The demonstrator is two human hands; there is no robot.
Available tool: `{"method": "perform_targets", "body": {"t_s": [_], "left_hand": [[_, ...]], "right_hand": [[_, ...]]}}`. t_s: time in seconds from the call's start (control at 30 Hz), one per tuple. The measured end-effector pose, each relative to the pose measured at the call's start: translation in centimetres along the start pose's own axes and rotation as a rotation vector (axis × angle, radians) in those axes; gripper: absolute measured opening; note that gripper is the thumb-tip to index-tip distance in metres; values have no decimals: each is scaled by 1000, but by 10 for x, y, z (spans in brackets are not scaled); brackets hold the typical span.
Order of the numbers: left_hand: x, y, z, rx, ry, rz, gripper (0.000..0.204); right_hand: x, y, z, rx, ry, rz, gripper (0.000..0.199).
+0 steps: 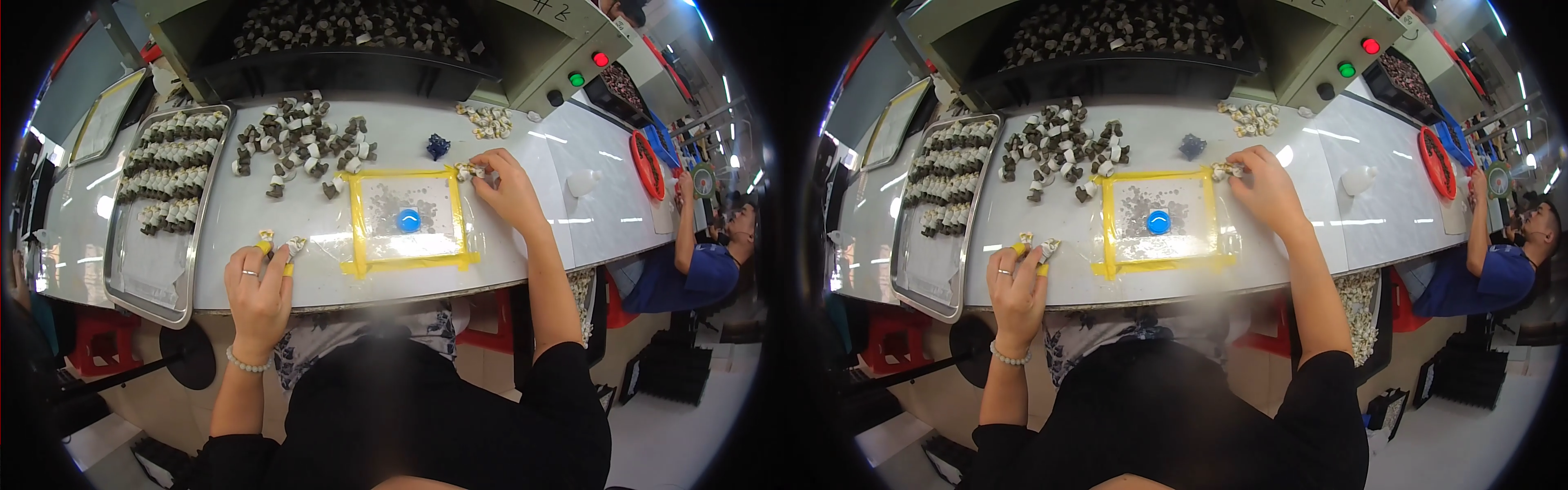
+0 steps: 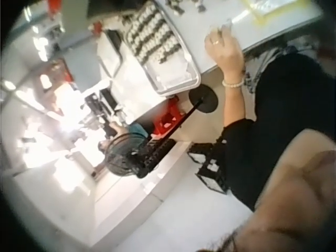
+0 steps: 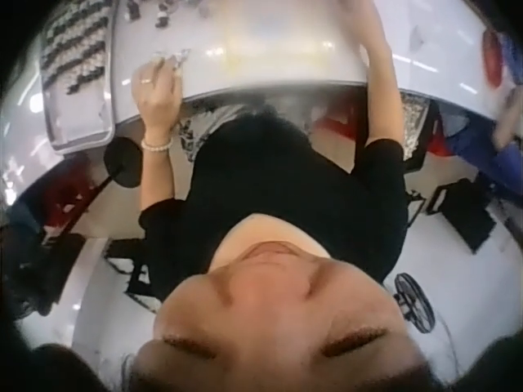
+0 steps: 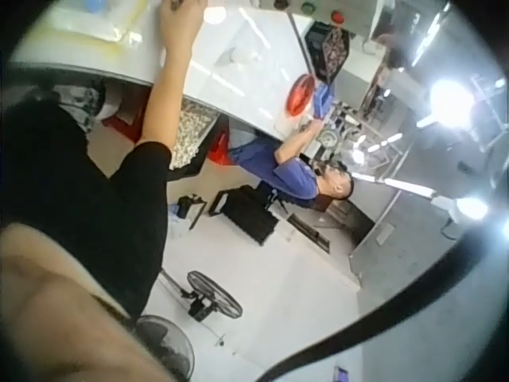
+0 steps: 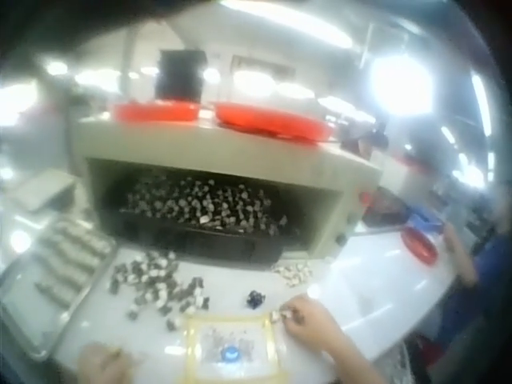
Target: The person assembles small toy parts by applying glue from a bottle and placing the pieces together on a workbench.
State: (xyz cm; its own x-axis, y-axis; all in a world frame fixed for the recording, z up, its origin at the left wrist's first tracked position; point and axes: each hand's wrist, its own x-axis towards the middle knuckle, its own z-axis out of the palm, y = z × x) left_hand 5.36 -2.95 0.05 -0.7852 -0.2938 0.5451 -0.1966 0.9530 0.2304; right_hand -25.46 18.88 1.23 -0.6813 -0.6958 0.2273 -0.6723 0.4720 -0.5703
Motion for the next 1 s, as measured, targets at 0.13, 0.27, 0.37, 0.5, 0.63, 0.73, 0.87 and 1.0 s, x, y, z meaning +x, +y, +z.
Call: {"method": "perform_targets", "body": {"t_s": [0.13,0.27,0.37,0.5,0.63,0.73,0.87,1.0], "left_hand": [[18,10,0,-21,69,-1,33],[56,27,21,-197,41,-3,36],[79,22,45,-165,-73,-22,33],[84,14,62,-82,-221,-51,25],[84,22,44,-199,-173,-28,29],[77,37,30,-648,-243,-182,29],[47,49,37,-1489,-278,-544,28],[30,60,54,-1721,-266,-792,26]], "right_hand": [[-9,-8,-5,-84,16,-33,19],[-35,-34,-1,-92,50,-88,17],[-49,-45,8,-227,25,-247,19],[-51,-55,8,-189,-94,-263,23],[-48,-51,-5,62,-195,-137,25],[-42,-35,-2,44,-92,-341,23],[-36,-25,7,93,-217,-365,22],[-33,-34,14,25,-128,-442,22]]}}
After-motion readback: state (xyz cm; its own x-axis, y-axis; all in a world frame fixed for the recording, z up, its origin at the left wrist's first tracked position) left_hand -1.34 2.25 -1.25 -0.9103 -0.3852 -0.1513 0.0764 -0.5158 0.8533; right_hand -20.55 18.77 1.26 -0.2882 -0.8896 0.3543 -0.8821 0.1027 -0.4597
